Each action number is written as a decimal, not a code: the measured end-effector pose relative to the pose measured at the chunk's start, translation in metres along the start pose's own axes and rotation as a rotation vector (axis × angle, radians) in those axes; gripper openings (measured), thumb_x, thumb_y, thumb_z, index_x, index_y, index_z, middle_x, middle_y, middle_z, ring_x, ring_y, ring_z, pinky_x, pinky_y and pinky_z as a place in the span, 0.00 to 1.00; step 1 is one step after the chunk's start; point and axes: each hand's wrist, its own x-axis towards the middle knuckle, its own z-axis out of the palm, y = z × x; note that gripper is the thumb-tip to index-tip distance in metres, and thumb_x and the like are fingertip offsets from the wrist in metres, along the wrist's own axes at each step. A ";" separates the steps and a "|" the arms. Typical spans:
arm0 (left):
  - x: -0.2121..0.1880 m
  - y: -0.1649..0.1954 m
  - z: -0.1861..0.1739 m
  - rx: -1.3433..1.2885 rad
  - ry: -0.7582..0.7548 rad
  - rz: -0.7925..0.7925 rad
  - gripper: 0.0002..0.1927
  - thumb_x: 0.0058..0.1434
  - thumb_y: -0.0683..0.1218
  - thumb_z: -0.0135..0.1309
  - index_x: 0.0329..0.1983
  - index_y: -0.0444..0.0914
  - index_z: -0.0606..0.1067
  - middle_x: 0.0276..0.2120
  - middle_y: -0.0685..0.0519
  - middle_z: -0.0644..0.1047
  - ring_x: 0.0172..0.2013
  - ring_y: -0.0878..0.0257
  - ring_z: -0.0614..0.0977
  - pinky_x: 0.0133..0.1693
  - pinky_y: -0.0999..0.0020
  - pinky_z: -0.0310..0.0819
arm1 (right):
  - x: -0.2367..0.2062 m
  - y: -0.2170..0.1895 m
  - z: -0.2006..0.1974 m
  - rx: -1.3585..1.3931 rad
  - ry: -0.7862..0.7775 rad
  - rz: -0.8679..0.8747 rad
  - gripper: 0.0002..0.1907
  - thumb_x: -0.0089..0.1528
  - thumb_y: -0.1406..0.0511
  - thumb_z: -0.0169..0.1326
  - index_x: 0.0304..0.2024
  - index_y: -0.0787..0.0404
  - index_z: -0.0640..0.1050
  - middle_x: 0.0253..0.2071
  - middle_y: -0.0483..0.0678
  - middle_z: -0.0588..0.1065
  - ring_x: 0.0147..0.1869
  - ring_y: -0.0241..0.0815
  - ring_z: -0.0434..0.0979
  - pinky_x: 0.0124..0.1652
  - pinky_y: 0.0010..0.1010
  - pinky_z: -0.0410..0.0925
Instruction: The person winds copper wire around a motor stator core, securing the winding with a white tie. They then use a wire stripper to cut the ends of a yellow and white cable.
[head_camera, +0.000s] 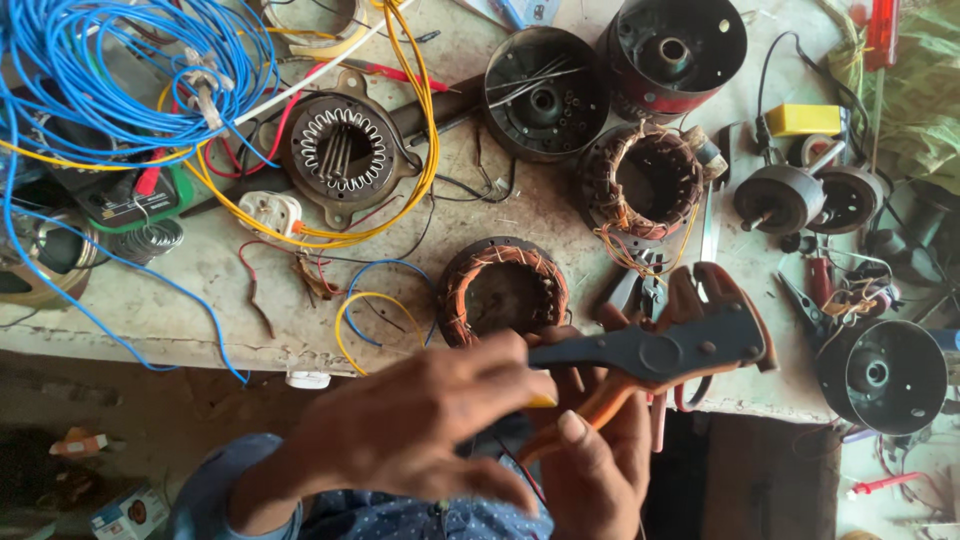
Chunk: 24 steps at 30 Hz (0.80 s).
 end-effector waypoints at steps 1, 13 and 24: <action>-0.003 0.000 -0.004 0.020 0.032 -0.051 0.26 0.62 0.53 0.59 0.56 0.33 0.71 0.42 0.45 0.71 0.37 0.50 0.79 0.37 0.59 0.74 | 0.002 -0.001 -0.005 0.010 -0.018 -0.007 0.53 0.55 0.68 0.61 0.77 0.65 0.48 0.62 0.66 0.66 0.70 0.61 0.66 0.64 0.62 0.63; -0.006 -0.012 0.001 0.340 0.297 -0.115 0.34 0.56 0.31 0.52 0.68 0.36 0.69 0.50 0.44 0.70 0.48 0.50 0.79 0.45 0.61 0.76 | -0.026 0.011 -0.052 -0.014 -0.231 0.457 0.39 0.55 0.66 0.63 0.62 0.79 0.61 0.51 0.61 0.69 0.57 0.52 0.71 0.56 0.42 0.69; -0.007 -0.021 -0.001 0.345 0.430 -0.061 0.17 0.58 0.34 0.59 0.50 0.36 0.74 0.41 0.51 0.72 0.41 0.53 0.81 0.41 0.59 0.76 | -0.020 -0.008 -0.036 0.111 -0.264 0.663 0.53 0.48 0.73 0.57 0.75 0.63 0.52 0.58 0.67 0.70 0.57 0.54 0.75 0.55 0.44 0.71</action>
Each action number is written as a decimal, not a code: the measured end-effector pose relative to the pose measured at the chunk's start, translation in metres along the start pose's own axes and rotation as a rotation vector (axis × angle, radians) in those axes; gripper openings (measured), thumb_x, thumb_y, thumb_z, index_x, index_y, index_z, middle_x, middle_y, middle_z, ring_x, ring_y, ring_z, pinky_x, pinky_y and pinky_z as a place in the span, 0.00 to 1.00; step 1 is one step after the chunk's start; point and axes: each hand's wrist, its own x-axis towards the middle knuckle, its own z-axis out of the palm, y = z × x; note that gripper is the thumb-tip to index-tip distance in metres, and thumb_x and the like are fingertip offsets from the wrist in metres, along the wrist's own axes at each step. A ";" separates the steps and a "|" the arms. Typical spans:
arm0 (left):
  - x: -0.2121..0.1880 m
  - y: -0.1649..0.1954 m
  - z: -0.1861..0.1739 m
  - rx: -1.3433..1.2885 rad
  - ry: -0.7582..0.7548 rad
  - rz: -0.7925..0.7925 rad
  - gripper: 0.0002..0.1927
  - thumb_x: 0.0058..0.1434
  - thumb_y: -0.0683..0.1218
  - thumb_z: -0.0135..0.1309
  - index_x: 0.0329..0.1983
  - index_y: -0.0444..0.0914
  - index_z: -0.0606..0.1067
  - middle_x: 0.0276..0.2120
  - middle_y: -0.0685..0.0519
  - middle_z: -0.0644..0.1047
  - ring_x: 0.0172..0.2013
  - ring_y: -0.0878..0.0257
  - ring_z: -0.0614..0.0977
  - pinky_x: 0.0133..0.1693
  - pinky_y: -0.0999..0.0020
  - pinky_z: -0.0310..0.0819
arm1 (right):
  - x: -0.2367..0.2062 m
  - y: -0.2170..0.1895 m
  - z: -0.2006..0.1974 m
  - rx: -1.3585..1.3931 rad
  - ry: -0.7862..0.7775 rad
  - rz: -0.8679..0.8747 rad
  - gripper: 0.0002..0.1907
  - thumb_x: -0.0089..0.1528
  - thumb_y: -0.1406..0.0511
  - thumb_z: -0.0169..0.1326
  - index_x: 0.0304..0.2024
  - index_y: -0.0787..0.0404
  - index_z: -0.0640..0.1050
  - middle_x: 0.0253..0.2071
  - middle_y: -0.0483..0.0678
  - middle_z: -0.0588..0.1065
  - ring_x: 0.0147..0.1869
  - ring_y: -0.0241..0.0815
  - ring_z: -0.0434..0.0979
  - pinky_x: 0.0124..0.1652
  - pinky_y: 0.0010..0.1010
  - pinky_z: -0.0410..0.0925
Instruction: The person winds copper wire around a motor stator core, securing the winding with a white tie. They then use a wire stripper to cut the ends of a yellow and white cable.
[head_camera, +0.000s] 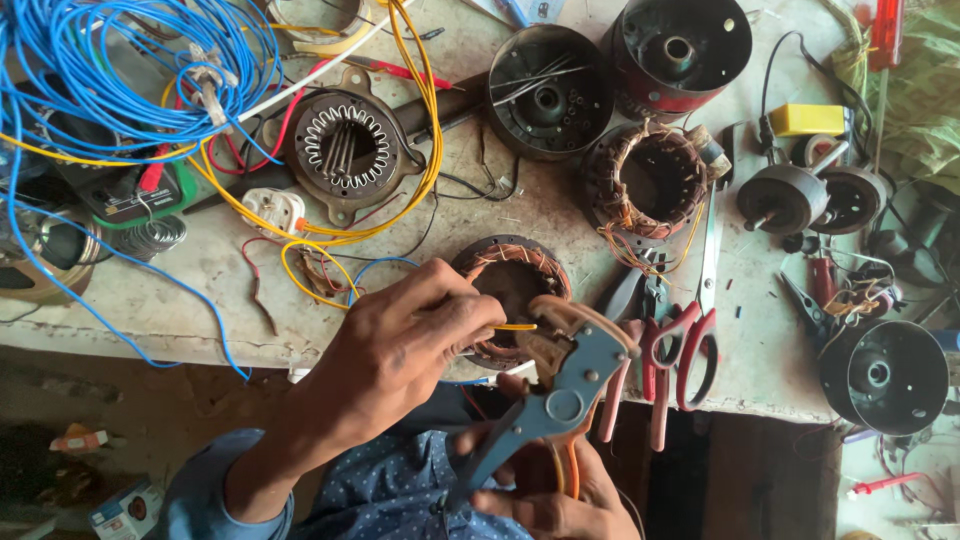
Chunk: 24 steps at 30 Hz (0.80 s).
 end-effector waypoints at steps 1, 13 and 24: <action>0.001 0.000 0.001 -0.027 -0.027 -0.014 0.17 0.57 0.33 0.58 0.50 0.36 0.74 0.41 0.50 0.72 0.40 0.53 0.81 0.41 0.59 0.76 | -0.001 -0.001 0.000 0.008 0.000 0.028 0.53 0.48 0.74 0.57 0.76 0.64 0.53 0.57 0.69 0.71 0.52 0.56 0.75 0.52 0.44 0.71; -0.001 0.000 -0.001 -0.094 -0.073 -0.034 0.17 0.58 0.32 0.59 0.49 0.37 0.73 0.39 0.49 0.70 0.37 0.53 0.81 0.36 0.59 0.76 | 0.001 -0.003 -0.003 -0.110 0.067 0.049 0.47 0.49 0.65 0.64 0.68 0.71 0.59 0.46 0.64 0.73 0.53 0.53 0.75 0.50 0.48 0.70; -0.002 0.000 0.001 -0.058 -0.063 -0.017 0.17 0.58 0.33 0.60 0.49 0.37 0.73 0.39 0.49 0.71 0.37 0.53 0.81 0.36 0.59 0.76 | 0.001 -0.009 0.009 0.035 0.082 0.085 0.49 0.52 0.63 0.64 0.70 0.68 0.56 0.37 0.60 0.71 0.44 0.56 0.77 0.50 0.55 0.73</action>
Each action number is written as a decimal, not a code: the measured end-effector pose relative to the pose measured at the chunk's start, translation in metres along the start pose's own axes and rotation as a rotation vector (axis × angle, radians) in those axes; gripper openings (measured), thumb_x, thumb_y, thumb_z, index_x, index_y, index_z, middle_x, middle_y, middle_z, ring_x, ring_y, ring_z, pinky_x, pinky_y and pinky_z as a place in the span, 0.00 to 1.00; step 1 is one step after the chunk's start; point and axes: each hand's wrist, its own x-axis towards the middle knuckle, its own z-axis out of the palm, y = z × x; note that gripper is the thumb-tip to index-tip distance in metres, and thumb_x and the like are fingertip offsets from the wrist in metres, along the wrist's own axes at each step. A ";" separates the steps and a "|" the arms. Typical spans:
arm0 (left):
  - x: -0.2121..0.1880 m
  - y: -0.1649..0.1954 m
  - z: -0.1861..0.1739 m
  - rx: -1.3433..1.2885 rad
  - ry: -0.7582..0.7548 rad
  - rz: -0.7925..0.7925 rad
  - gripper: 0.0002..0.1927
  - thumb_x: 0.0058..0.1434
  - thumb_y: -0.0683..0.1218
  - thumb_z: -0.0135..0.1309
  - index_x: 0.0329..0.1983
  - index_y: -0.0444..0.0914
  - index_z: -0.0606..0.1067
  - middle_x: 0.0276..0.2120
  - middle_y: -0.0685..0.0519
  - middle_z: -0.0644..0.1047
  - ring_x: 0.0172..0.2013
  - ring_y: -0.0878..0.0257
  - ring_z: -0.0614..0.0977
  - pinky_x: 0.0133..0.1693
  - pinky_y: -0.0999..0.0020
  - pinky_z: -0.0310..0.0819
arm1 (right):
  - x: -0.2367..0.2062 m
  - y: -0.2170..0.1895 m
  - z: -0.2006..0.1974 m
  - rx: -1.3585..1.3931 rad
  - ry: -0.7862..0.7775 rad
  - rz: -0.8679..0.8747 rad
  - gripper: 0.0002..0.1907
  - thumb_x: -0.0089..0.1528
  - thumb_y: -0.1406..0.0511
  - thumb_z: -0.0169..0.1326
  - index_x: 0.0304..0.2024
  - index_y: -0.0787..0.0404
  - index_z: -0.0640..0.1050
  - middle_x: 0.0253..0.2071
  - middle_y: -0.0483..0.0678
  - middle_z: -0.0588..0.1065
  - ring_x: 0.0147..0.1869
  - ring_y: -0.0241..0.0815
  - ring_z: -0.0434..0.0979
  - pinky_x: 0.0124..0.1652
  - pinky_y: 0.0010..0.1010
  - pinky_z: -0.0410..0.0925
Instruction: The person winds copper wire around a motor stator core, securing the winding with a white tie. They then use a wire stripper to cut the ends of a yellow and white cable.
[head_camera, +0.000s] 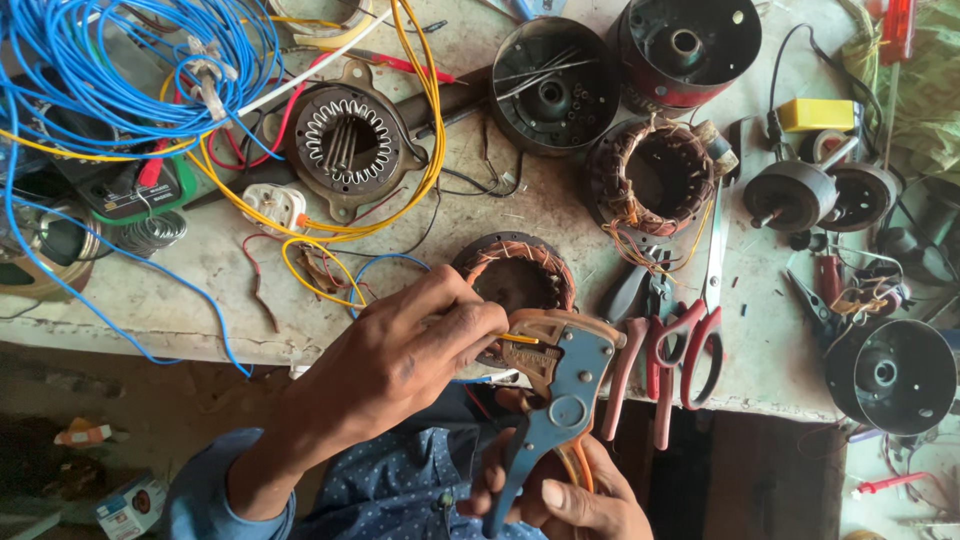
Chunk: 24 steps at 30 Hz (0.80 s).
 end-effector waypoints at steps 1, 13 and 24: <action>0.000 0.000 0.000 0.018 0.001 0.016 0.18 0.58 0.33 0.59 0.50 0.36 0.73 0.39 0.48 0.71 0.37 0.53 0.81 0.36 0.59 0.76 | -0.001 0.000 -0.001 0.036 0.017 0.034 0.49 0.51 0.63 0.64 0.71 0.66 0.56 0.36 0.58 0.71 0.41 0.54 0.76 0.48 0.55 0.74; -0.002 0.000 0.009 0.130 -0.019 0.162 0.24 0.57 0.33 0.57 0.58 0.28 0.70 0.37 0.46 0.71 0.37 0.52 0.79 0.39 0.58 0.75 | -0.006 0.025 -0.037 0.403 -0.195 -0.129 0.40 0.66 0.67 0.60 0.75 0.62 0.54 0.30 0.50 0.64 0.26 0.33 0.62 0.24 0.23 0.58; 0.000 -0.008 0.003 0.197 0.104 0.025 0.20 0.58 0.32 0.58 0.53 0.36 0.74 0.36 0.48 0.70 0.34 0.54 0.78 0.33 0.59 0.72 | -0.008 -0.003 -0.082 0.188 0.110 -0.520 0.44 0.58 0.59 0.61 0.73 0.46 0.55 0.47 0.51 0.70 0.48 0.44 0.72 0.46 0.47 0.71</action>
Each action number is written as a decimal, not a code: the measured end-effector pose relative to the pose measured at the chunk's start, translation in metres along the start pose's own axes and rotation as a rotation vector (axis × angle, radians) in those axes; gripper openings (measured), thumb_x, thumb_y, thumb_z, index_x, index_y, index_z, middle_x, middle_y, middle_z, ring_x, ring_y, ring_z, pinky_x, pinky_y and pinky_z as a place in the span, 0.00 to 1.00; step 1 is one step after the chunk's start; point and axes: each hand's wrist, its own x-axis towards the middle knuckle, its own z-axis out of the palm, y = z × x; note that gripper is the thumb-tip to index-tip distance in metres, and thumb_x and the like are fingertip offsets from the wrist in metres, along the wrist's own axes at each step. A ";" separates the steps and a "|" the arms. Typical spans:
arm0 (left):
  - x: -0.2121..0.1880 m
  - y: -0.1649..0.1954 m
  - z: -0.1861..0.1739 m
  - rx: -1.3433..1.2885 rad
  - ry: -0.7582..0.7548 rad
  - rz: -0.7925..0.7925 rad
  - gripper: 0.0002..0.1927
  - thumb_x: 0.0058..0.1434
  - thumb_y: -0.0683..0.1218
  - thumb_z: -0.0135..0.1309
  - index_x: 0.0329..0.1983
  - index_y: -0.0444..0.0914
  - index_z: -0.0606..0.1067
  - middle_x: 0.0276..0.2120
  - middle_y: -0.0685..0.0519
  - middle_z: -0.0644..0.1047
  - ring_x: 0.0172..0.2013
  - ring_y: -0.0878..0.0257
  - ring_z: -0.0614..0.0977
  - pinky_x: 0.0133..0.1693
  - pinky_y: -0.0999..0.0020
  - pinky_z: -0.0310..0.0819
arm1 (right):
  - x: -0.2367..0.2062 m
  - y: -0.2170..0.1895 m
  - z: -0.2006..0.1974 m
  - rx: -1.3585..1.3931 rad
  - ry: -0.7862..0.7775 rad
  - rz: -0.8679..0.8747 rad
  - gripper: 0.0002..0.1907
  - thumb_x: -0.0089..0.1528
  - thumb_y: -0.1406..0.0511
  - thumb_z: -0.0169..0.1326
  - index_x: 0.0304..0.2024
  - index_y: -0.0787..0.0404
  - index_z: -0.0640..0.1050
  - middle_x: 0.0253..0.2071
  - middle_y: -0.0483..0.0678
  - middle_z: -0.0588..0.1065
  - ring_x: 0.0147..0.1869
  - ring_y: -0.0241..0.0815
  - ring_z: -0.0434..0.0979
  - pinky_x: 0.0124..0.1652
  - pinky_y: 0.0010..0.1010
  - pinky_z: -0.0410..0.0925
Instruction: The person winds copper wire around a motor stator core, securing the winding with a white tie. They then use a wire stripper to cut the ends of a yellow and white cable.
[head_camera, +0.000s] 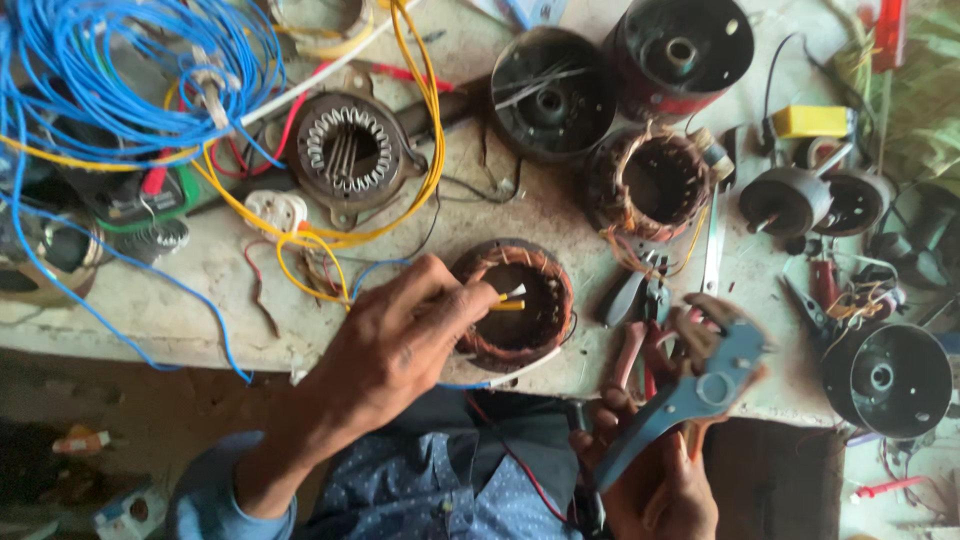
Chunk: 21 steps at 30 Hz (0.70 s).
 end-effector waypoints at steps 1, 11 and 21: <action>0.001 -0.001 0.002 -0.007 0.007 0.013 0.19 0.57 0.31 0.58 0.52 0.36 0.74 0.37 0.49 0.71 0.34 0.54 0.79 0.34 0.59 0.73 | 0.001 0.002 -0.005 0.001 0.071 0.028 0.44 0.56 0.58 0.60 0.72 0.47 0.57 0.46 0.50 0.72 0.48 0.45 0.74 0.46 0.47 0.72; 0.003 0.001 0.006 0.053 0.026 0.154 0.17 0.55 0.34 0.59 0.49 0.35 0.76 0.36 0.51 0.73 0.36 0.58 0.81 0.36 0.62 0.76 | -0.013 0.025 0.002 -0.446 -0.208 0.232 0.44 0.60 0.69 0.62 0.73 0.69 0.55 0.46 0.59 0.74 0.49 0.50 0.79 0.49 0.51 0.78; 0.006 0.009 0.006 0.236 0.069 0.303 0.16 0.58 0.38 0.60 0.48 0.28 0.75 0.33 0.49 0.72 0.32 0.57 0.78 0.33 0.64 0.75 | -0.002 0.035 0.046 -0.393 -0.168 0.376 0.44 0.55 0.65 0.62 0.69 0.76 0.60 0.60 0.64 0.73 0.67 0.56 0.73 0.62 0.52 0.66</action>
